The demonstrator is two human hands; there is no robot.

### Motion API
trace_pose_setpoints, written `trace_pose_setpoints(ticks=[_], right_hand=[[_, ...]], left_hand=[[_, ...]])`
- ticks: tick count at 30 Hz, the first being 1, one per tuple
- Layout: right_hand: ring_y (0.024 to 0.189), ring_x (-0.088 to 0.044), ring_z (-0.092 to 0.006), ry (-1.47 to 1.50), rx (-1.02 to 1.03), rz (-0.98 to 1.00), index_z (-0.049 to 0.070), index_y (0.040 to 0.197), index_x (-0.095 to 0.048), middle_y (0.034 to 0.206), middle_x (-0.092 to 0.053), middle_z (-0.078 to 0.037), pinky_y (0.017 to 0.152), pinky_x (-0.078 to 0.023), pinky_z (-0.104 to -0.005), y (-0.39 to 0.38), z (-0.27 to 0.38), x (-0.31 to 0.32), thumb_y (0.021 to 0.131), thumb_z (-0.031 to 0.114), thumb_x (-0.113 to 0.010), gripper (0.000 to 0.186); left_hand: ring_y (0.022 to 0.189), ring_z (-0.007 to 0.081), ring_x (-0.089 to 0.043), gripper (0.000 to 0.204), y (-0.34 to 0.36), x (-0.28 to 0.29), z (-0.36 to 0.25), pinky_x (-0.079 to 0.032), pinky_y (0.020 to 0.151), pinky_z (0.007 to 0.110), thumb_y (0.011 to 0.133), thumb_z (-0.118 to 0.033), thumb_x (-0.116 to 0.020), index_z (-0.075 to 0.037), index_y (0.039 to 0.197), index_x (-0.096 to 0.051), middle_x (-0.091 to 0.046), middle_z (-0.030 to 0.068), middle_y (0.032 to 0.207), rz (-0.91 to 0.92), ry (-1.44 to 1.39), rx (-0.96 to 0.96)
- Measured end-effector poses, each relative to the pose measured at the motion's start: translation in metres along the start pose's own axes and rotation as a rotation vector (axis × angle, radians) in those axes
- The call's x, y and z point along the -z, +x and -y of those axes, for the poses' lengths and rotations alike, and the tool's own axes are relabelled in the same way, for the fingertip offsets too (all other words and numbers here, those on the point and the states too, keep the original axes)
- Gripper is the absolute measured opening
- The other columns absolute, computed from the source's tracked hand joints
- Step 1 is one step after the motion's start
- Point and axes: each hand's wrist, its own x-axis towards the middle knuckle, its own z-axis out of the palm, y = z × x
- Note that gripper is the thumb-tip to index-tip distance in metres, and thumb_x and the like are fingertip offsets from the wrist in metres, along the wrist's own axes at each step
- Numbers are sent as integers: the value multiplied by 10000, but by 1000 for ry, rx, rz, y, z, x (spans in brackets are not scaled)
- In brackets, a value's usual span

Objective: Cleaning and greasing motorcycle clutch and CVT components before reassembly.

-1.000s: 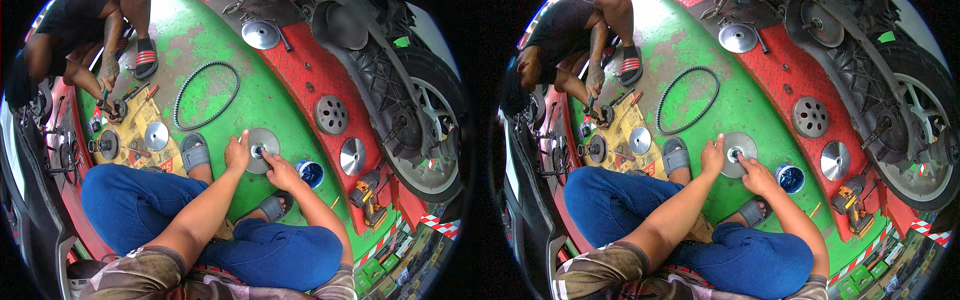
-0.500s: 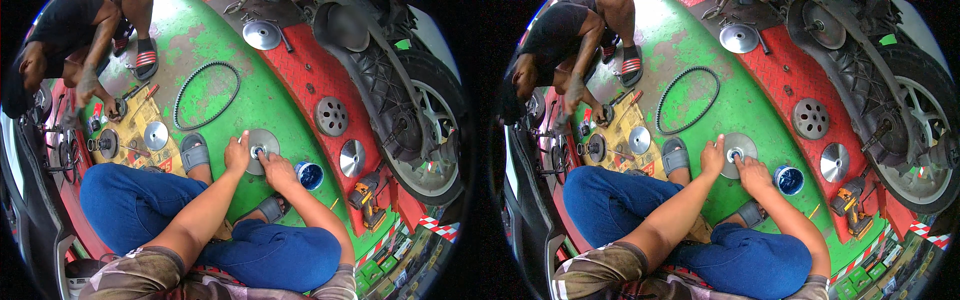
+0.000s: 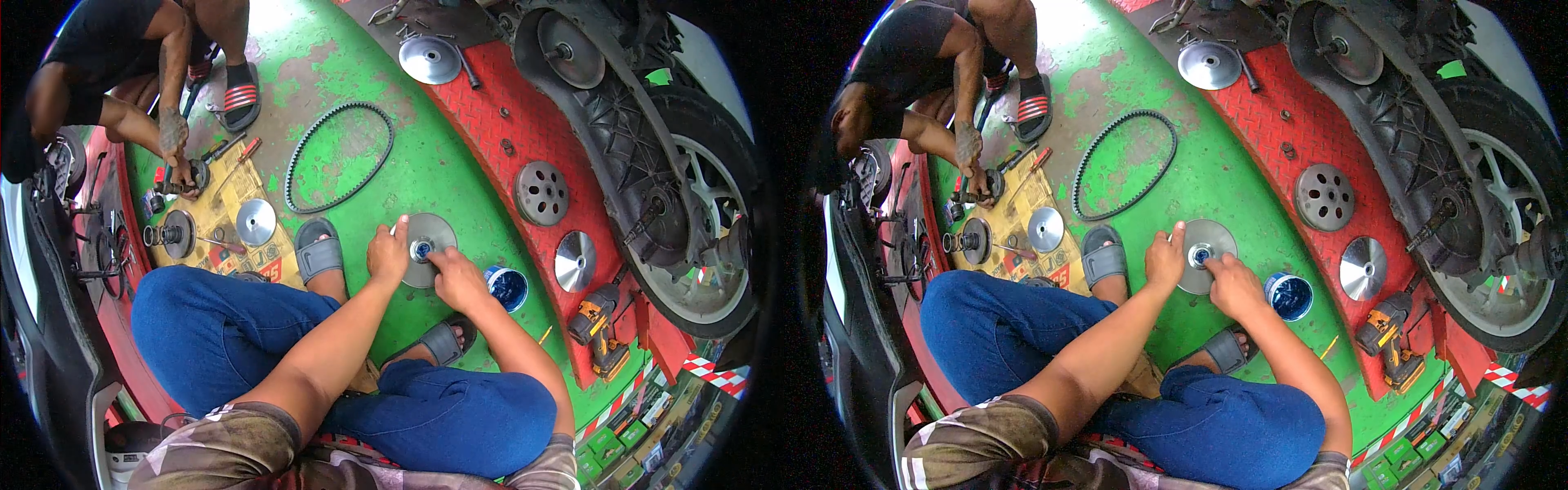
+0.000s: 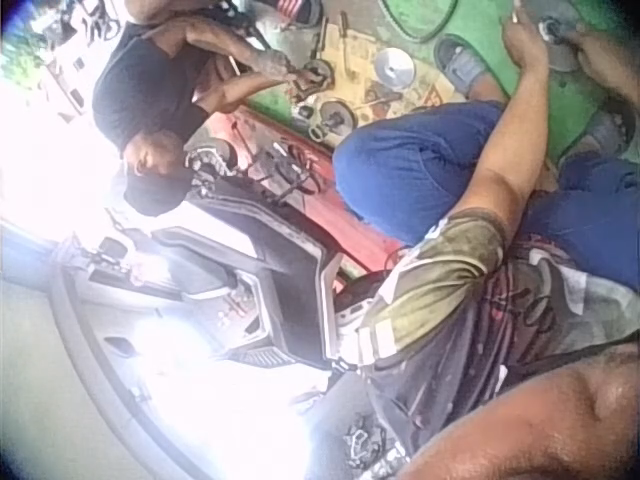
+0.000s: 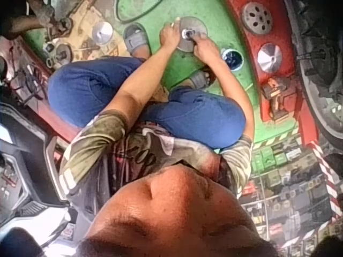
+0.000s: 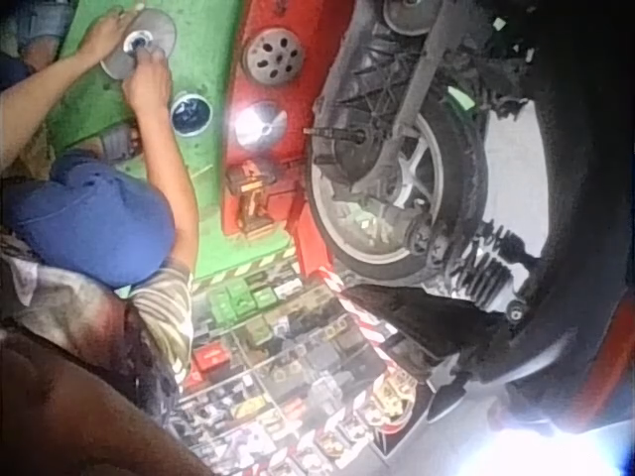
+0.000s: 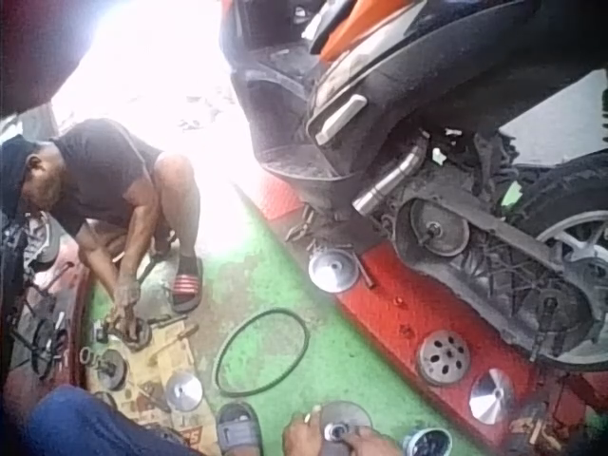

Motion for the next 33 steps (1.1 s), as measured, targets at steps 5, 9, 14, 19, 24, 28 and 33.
trace_pose_setpoints(ticks=[5,9,14,19,24,28,33], right_hand=[[1170,-636,-428,239,-45,-59,127,1471,-583,1243,-624,-230,1016,-523,-500,2,-10,-6,862,78,-633,614],[1159,-631,-448,247,-26,-9,103,1503,-556,1244,-624,-243,1023,-518,-497,1,0,-14,847,88,-622,659],[1229,-615,-460,175,-44,82,71,1551,-486,1374,-599,-275,1072,-500,-502,-4,2,-15,858,111,-610,705],[1207,-628,-470,126,-27,83,14,1558,-440,1356,-611,-300,1065,-503,-516,2,7,-19,851,104,-597,730],[1216,-627,-456,150,-30,89,-71,1520,-452,1337,-624,-313,1082,-492,-487,5,15,-18,827,95,-643,738],[1199,-637,-470,154,-30,113,-45,1522,-452,1324,-635,-308,1046,-515,-520,5,13,-19,830,120,-634,734],[1188,-642,-462,209,-74,130,-67,1499,-470,1292,-647,-309,1050,-511,-515,2,15,-17,835,124,-634,710]], left_hand=[[974,552,-675,740,0,1,-1,-513,866,597,1046,-659,-469,61,1029,-636,-697,378,985,7,10,2],[986,553,-675,737,3,2,6,-518,873,601,1044,-654,-473,63,1066,-643,-698,378,995,-42,-12,-16],[964,548,-684,737,-5,-5,-2,-527,860,608,1044,-658,-466,58,1038,-640,-709,357,982,8,-14,16],[991,524,-694,741,-4,1,-1,-534,871,603,1031,-676,-455,38,1089,-644,-720,330,1041,19,-7,28],[1016,515,-690,743,-4,1,4,-531,888,594,1035,-679,-447,35,1098,-641,-718,322,1065,-4,-12,16],[1035,509,-686,746,-4,3,3,-528,895,591,1037,-682,-442,35,1102,-639,-713,323,1078,33,-4,17],[1041,512,-681,747,-6,4,0,-527,896,590,1035,-683,-443,35,1103,-638,-710,323,1083,69,-12,26]])
